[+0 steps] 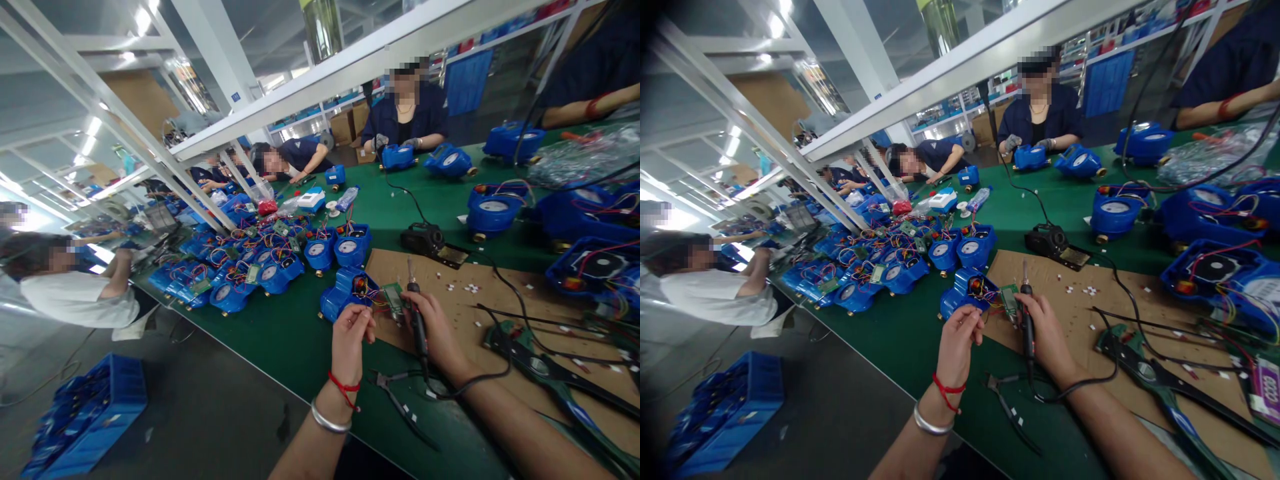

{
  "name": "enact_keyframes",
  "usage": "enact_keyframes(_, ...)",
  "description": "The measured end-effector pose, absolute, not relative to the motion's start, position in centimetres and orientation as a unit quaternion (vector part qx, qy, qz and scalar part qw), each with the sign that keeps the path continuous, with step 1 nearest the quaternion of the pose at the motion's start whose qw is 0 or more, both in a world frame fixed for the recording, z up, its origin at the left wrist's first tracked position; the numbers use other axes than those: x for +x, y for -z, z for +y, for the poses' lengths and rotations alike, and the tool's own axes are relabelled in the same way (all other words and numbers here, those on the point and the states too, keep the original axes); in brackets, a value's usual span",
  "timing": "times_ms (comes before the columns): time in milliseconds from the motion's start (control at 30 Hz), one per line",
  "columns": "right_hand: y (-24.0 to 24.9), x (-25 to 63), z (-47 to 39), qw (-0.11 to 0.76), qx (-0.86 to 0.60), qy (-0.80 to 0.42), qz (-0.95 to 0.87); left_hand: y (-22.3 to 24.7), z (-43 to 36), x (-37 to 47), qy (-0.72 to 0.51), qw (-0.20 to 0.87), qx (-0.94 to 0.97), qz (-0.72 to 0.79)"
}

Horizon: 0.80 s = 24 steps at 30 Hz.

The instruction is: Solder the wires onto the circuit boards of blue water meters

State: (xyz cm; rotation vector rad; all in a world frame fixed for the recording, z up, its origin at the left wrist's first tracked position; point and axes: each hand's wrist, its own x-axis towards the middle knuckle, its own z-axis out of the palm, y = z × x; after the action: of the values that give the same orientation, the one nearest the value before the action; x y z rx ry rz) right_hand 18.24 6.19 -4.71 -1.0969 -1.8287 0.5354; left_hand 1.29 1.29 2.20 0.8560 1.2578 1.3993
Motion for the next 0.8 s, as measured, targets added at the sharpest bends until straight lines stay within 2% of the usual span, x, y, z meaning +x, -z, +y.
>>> enact_keyframes(400, 4.6, 18.2, 6.1, 0.461, -0.442, -0.216, -0.739, -2.1, 1.0, 1.2, -0.605, 0.537, 0.309, 0.500)
enact_keyframes(600, 4.8, 18.2, 6.2, 0.464, -0.438, -0.224, -0.736, -1.6, 1.0, 0.5, -0.518, 0.374, 0.502, 0.583)
enact_keyframes(800, 3.9, 18.4, 6.0, 0.455, -0.428, -0.246, -0.741, -0.7, 1.5, 1.5, -0.425, 0.202, 0.654, 0.592)
